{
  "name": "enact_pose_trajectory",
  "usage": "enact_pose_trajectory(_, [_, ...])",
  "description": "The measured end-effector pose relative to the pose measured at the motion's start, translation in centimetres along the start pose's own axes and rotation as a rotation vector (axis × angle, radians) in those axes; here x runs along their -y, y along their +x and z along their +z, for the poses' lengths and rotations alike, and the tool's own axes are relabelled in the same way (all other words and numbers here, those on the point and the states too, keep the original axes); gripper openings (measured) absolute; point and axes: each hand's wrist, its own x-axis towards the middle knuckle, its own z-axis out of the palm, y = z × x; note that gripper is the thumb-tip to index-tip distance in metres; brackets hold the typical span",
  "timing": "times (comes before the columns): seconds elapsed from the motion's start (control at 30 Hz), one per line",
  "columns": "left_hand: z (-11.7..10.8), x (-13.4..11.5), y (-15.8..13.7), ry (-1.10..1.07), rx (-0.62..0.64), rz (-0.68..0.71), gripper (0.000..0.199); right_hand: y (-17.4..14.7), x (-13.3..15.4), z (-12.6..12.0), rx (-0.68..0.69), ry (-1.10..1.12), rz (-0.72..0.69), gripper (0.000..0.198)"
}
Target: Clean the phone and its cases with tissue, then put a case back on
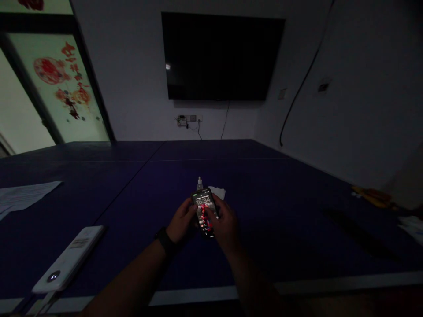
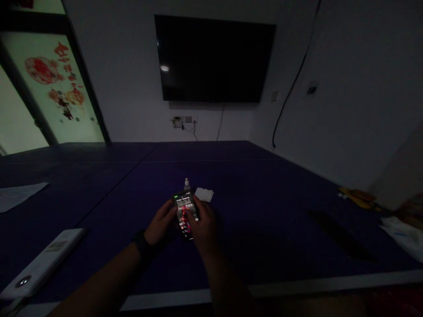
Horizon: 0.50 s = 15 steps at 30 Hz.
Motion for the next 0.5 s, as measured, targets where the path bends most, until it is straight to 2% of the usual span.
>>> enact_pose_trajectory(0.17, [0.1,-0.5,-0.2,-0.02,0.02,0.045,0.053,-0.2,0.4,0.2,-0.091,0.024,-0.016,0.046])
enact_pose_trajectory(0.3, [0.0,-0.8,-0.4,0.001,0.021,0.084,0.05,-0.4,1.0,0.7,0.024,0.166,0.035,0.058])
enact_pose_trajectory(0.4, [-0.3,-1.3,-0.6,0.095,0.031,0.099,0.047,-0.5,1.4,0.7,0.104,0.261,0.079,0.043])
enact_pose_trajectory(0.5, [-0.4,-2.1,-0.8,0.274,0.046,0.178,0.043,-0.5,1.7,0.4,0.133,0.329,0.113,0.036])
